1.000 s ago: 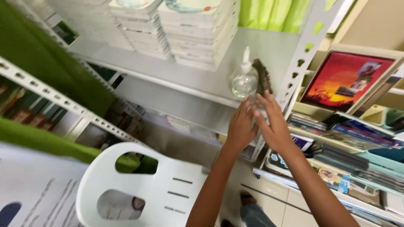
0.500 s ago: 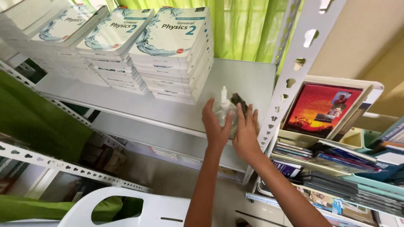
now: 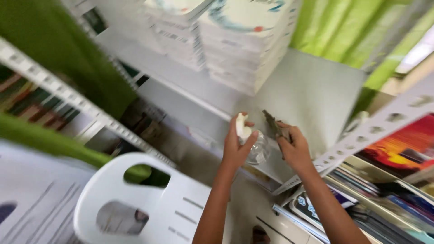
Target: The person sweeps debris from the tiled floor into a dustpan using a broom. They then pick up stacks of books from a chair and place them on a shelf. Finally, the person sprays a white plastic chair with a liquid and wipes it down with a cloth.
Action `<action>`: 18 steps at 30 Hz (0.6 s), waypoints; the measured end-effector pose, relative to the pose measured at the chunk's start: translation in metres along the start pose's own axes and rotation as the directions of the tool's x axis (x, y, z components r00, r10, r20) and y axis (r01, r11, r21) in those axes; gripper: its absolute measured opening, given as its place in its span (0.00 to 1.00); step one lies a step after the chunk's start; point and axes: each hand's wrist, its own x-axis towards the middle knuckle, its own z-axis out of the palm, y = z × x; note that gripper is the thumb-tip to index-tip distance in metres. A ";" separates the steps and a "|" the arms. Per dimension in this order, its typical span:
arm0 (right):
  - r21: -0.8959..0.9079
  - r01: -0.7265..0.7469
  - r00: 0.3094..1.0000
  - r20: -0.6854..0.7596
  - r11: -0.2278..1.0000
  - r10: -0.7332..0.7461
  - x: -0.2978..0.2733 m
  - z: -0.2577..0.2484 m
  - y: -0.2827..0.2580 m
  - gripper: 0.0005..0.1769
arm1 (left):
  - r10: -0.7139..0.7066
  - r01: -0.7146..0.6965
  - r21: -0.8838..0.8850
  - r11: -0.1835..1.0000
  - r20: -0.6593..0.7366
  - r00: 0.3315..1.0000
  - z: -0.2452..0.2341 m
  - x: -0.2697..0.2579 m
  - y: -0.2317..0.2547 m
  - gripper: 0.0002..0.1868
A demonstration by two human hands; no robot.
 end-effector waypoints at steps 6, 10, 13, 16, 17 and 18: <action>0.181 -0.004 0.967 0.250 0.984 -0.042 -0.026 0.073 -0.028 0.15 | -0.216 0.216 -0.037 0.976 -0.327 0.920 -0.084 -0.111 -0.022 0.32; 0.184 -0.171 0.876 0.478 0.968 0.064 -0.061 0.131 -0.010 0.13 | -0.346 0.432 0.057 0.900 -0.507 0.789 -0.122 -0.194 -0.029 0.31; 0.226 -0.182 0.797 0.604 0.957 0.009 -0.081 0.174 0.032 0.13 | -0.451 0.562 -0.043 0.826 -0.649 0.613 -0.148 -0.253 -0.038 0.31; 0.253 -0.242 0.701 0.713 0.937 -0.011 -0.098 0.203 0.078 0.13 | -0.499 0.618 -0.145 0.773 -0.740 0.452 -0.159 -0.315 -0.060 0.31; 0.272 -0.278 0.663 0.748 0.921 -0.020 -0.104 0.212 0.094 0.13 | -0.477 0.641 -0.113 0.759 -0.766 0.430 -0.161 -0.336 -0.071 0.30; 0.259 -0.289 0.637 0.771 0.922 -0.017 -0.112 0.220 0.093 0.13 | -0.482 0.649 -0.131 0.749 -0.780 0.399 -0.165 -0.350 -0.072 0.30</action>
